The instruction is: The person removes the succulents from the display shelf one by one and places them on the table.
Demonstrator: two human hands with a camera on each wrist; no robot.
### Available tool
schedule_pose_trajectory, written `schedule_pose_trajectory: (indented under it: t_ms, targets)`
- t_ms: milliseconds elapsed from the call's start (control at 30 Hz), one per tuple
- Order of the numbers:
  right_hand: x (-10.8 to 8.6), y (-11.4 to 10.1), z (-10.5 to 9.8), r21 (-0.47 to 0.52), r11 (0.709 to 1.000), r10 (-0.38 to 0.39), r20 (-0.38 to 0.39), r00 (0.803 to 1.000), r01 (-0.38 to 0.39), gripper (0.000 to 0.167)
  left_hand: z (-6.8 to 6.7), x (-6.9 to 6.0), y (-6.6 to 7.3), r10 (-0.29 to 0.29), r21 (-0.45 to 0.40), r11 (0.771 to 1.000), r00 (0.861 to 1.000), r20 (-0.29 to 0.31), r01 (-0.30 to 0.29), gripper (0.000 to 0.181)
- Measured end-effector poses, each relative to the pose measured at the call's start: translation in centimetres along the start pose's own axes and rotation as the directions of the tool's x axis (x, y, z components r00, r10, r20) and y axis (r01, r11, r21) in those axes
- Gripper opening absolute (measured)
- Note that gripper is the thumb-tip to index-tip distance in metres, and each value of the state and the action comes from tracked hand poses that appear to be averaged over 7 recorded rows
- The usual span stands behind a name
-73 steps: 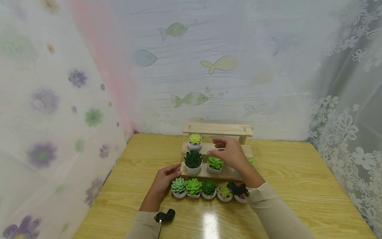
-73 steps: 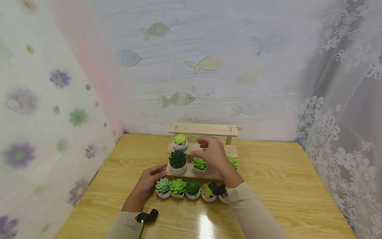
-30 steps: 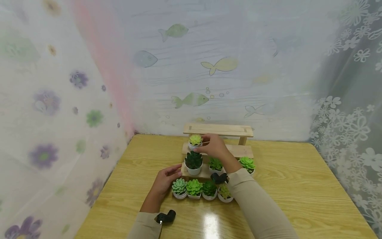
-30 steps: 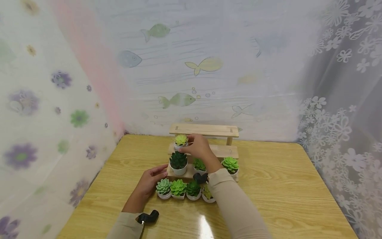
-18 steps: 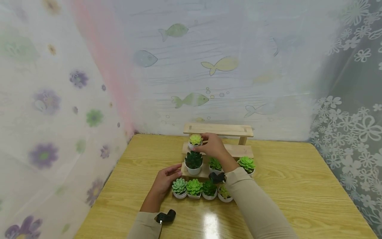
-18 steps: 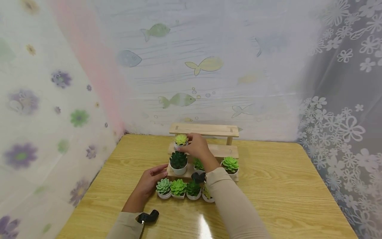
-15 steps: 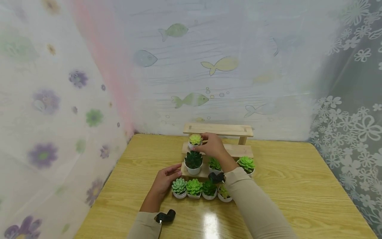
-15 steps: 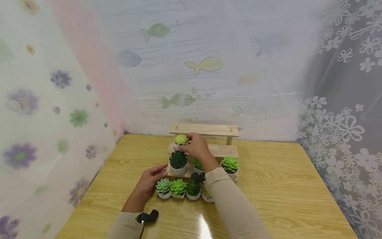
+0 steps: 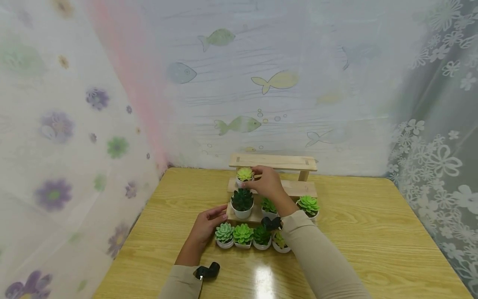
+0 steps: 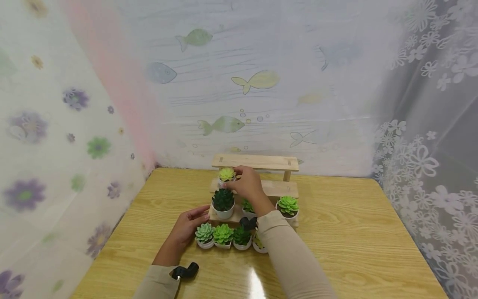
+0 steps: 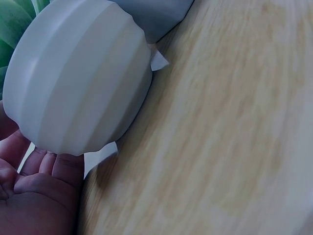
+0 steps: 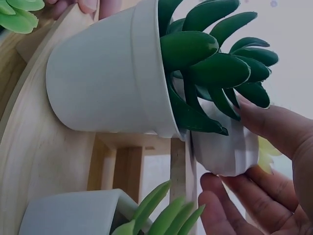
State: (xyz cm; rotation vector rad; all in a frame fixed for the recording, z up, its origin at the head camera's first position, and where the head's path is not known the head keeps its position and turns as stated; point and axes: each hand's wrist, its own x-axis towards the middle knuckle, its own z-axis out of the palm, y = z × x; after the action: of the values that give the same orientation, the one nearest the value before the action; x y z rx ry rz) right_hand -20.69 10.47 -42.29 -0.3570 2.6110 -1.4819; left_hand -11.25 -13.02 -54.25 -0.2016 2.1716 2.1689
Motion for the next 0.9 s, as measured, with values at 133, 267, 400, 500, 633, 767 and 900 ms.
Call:
schedule_pose_trajectory:
  t_ms: [133, 267, 400, 500, 633, 767, 900]
  targets:
    - [-0.1, 0.1, -0.2, -0.011, 1.0, 0.0, -0.016, 1.0, 0.0, 0.07, 0.0, 0.1, 0.1, 0.001, -0.003, 1.0, 1.0, -0.001, -0.001, 0.043]
    - [-0.2, 0.4, -0.4, -0.02, 1.0, -0.013, -0.028, 1.0, 0.013, 0.069, 0.0, 0.1, 0.1, -0.003, -0.012, 1.0, 1.0, 0.004, 0.003, 0.043]
    - [-0.7, 0.5, -0.8, 0.001, 1.0, -0.029, -0.026, 0.999, 0.029, 0.07, 0.1, -0.1, 0.2, -0.003, -0.014, 1.0, 1.0, 0.006, 0.003, 0.043]
    - [-1.2, 0.6, -1.2, 0.025, 0.999, -0.036, -0.025, 0.999, 0.037, 0.072, 0.2, -0.3, 0.3, 0.003, -0.005, 1.0, 1.0, 0.006, -0.003, 0.044]
    - [-1.6, 0.9, -1.7, 0.03, 0.999, -0.043, -0.028, 0.999, 0.043, 0.072, 0.2, -0.4, 0.3, 0.0, -0.002, 1.0, 1.0, 0.007, 0.0, 0.044]
    - [-2.2, 1.0, -2.3, 0.033, 0.998, -0.059, -0.037, 0.998, 0.06, 0.069, 0.3, -0.4, 0.3, -0.002, 0.003, 1.0, 1.0, 0.002, 0.002, 0.043]
    - [-2.7, 1.2, -2.7, 0.036, 0.996, -0.08, -0.045, 0.996, 0.082, 0.068, 0.3, -0.4, 0.3, -0.008, -0.001, 1.0, 1.0, -0.008, 0.008, 0.042]
